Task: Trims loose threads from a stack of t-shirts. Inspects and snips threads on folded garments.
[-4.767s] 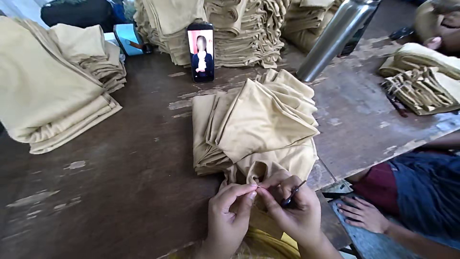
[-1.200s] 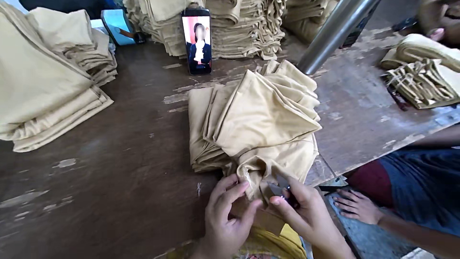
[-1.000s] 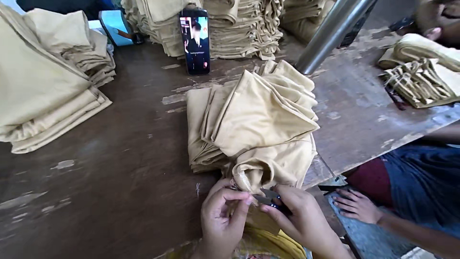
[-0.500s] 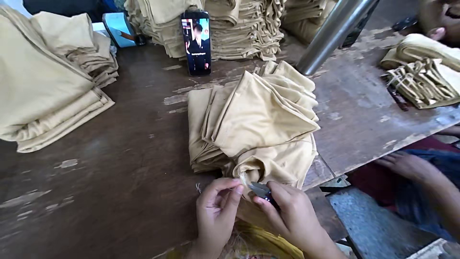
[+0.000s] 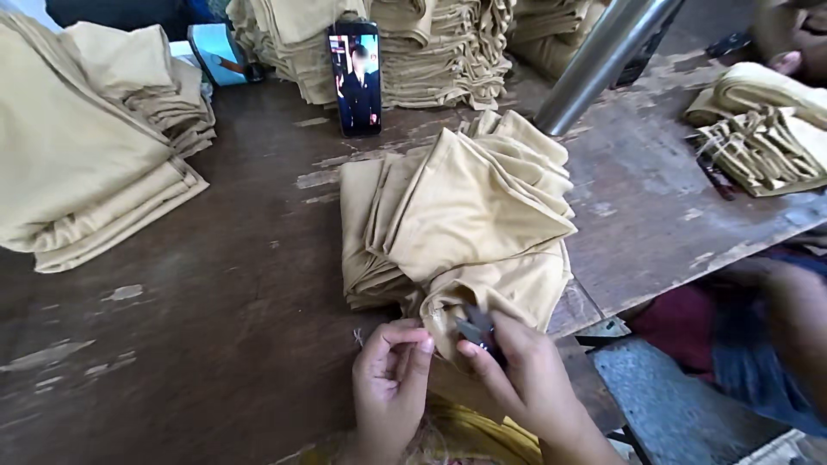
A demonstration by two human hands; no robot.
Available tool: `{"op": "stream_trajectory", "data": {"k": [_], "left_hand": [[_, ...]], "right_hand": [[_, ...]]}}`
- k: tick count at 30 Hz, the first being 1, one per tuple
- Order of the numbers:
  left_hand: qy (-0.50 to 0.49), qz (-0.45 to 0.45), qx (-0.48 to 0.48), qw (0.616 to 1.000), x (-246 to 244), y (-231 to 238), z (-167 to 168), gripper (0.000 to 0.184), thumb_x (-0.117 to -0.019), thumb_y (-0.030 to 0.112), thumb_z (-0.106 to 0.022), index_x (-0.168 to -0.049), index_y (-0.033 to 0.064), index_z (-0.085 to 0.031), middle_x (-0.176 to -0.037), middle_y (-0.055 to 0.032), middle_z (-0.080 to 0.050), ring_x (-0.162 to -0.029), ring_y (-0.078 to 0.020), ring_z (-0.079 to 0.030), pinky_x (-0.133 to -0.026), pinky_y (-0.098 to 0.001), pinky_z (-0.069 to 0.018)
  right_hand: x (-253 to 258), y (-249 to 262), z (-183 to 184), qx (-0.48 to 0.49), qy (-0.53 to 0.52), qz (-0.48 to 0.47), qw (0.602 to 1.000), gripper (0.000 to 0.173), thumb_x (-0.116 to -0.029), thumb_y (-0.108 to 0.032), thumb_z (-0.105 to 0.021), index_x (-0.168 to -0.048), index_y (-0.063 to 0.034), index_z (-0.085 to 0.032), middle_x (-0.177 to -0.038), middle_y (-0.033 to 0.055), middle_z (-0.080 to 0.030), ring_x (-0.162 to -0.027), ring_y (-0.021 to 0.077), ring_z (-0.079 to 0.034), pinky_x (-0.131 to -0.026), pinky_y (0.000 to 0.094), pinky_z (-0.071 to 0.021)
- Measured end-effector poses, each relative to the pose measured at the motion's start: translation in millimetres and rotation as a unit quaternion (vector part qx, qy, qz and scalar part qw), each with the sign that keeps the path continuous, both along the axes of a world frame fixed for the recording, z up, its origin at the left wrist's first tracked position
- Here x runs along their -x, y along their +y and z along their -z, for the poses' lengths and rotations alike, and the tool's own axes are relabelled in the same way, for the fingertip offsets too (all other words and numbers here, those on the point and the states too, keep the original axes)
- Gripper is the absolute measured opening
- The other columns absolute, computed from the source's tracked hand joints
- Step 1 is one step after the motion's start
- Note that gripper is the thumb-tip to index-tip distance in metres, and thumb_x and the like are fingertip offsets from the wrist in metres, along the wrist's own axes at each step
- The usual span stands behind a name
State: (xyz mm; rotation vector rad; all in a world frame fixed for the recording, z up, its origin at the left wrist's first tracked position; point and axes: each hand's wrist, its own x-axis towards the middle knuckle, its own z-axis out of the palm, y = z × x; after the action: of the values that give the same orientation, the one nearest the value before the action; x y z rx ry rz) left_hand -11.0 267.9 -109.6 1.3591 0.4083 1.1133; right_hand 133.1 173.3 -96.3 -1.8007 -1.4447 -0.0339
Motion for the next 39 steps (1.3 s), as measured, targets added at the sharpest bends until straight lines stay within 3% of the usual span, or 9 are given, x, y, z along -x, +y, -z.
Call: {"op": "stream_trajectory", "data": {"k": [7,11,14,17,19,24,29,35,39], "left_hand": [[0.017,-0.02,-0.063,0.998,0.5,6.5,1.1,0.012,-0.0929,0.004,-0.071,-0.102,0.0113,-0.069,-0.104,0.0041,-0.071,-0.089,-0.0002,-0.068,-0.075,-0.0152,-0.0582],[0.068,-0.049,-0.217,0.973,16.2,20.6,7.7,0.012,-0.0858,0.0,-0.074,-0.092,0.0087,-0.068,-0.097,0.0011,-0.073,-0.096,-0.0064,-0.07,-0.086,-0.0205,-0.0585],[0.111,0.027,-0.2,0.973,23.3,24.6,5.6,0.006,-0.088,0.004,-0.074,-0.09,0.0077,-0.07,-0.096,0.0,-0.074,-0.095,-0.0058,-0.07,-0.085,-0.0196,-0.0591],[0.135,0.087,-0.161,0.974,23.2,24.5,4.7,0.002,-0.0928,0.006,-0.07,-0.094,0.0059,-0.069,-0.1,-0.0014,-0.075,-0.097,-0.0055,-0.072,-0.086,-0.0206,-0.06],[0.127,0.079,-0.14,0.979,20.7,22.4,5.5,0.002,-0.0941,0.006,-0.069,-0.094,0.0063,-0.067,-0.1,-0.0011,-0.074,-0.095,-0.005,-0.071,-0.084,-0.0203,-0.0604],[0.108,0.032,-0.206,0.972,17.1,18.0,5.4,0.005,-0.0943,0.006,-0.069,-0.096,0.0083,-0.064,-0.094,-0.001,-0.07,-0.09,-0.0048,-0.069,-0.081,-0.0186,-0.0588],[0.092,0.105,-0.254,0.957,21.1,19.6,0.8,0.007,-0.0966,0.007,-0.065,-0.092,0.0078,-0.06,-0.088,-0.0029,-0.067,-0.088,-0.0092,-0.067,-0.084,-0.0219,-0.0568],[0.099,0.105,-0.218,0.965,26.4,20.3,-9.3,0.046,-0.0871,0.053,-0.077,-0.11,0.0139,-0.065,-0.098,0.003,-0.067,-0.091,-0.0021,-0.064,-0.079,-0.0186,-0.0551],[0.259,0.013,-0.292,0.92,7.2,8.7,2.0,0.043,-0.0905,0.029,-0.077,-0.124,0.0037,-0.07,-0.122,-0.015,-0.069,-0.112,-0.0151,-0.067,-0.093,-0.0239,-0.0557]], "right_hand": [[-29.6,17.5,11.0,-0.089,0.013,0.02,0.996,0.019,-0.0902,-0.015,-0.063,-0.096,0.0028,-0.061,-0.094,0.013,-0.061,-0.077,0.0085,-0.056,-0.067,0.0171,-0.0475],[-39.0,-12.4,4.9,-0.211,0.182,-0.115,0.953,0.017,-0.092,-0.009,-0.059,-0.103,-0.0213,-0.056,-0.113,-0.0079,-0.068,-0.105,0.0037,-0.067,-0.09,0.021,-0.0557],[-42.7,-32.1,6.8,-0.093,0.146,-0.112,0.979,0.003,-0.097,-0.016,-0.052,-0.099,-0.0145,-0.053,-0.093,-0.0043,-0.07,-0.085,0.0009,-0.067,-0.076,0.0175,-0.0562],[-35.2,-31.5,13.6,0.064,0.014,-0.083,0.994,0.032,-0.1035,-0.035,-0.05,-0.098,-0.0048,-0.061,-0.083,0.0058,-0.061,-0.071,0.0121,-0.058,-0.065,0.0288,-0.0526],[-28.0,-26.9,16.0,0.088,-0.055,-0.07,0.992,0.055,-0.1057,-0.057,-0.042,-0.091,-0.0067,-0.059,-0.085,0.0093,-0.058,-0.072,0.0193,-0.058,-0.063,0.0348,-0.0519],[-18.9,-19.9,14.4,0.114,-0.155,-0.038,0.981,0.064,-0.104,-0.062,-0.033,-0.083,-0.0101,-0.064,-0.086,0.0104,-0.063,-0.079,0.0279,-0.065,-0.062,0.0412,-0.054],[-15.3,-17.9,18.4,0.109,-0.144,-0.029,0.983,0.061,-0.1063,-0.055,-0.034,-0.079,-0.0114,-0.066,-0.085,0.0092,-0.064,-0.08,0.0279,-0.065,-0.062,0.0417,-0.053],[-35.1,-28.5,19.3,0.016,0.064,-0.072,0.995,0.034,-0.0973,-0.036,-0.066,-0.089,-0.0033,-0.059,-0.071,0.0022,-0.053,-0.064,0.0035,-0.049,-0.061,0.0169,-0.0442],[-38.6,-26.3,24.3,-0.018,0.068,-0.047,0.996,0.01,-0.0876,-0.01,-0.055,-0.087,0.0001,-0.057,-0.066,0.0023,-0.05,-0.06,-0.0002,-0.046,-0.057,0.0118,-0.0384]]}}
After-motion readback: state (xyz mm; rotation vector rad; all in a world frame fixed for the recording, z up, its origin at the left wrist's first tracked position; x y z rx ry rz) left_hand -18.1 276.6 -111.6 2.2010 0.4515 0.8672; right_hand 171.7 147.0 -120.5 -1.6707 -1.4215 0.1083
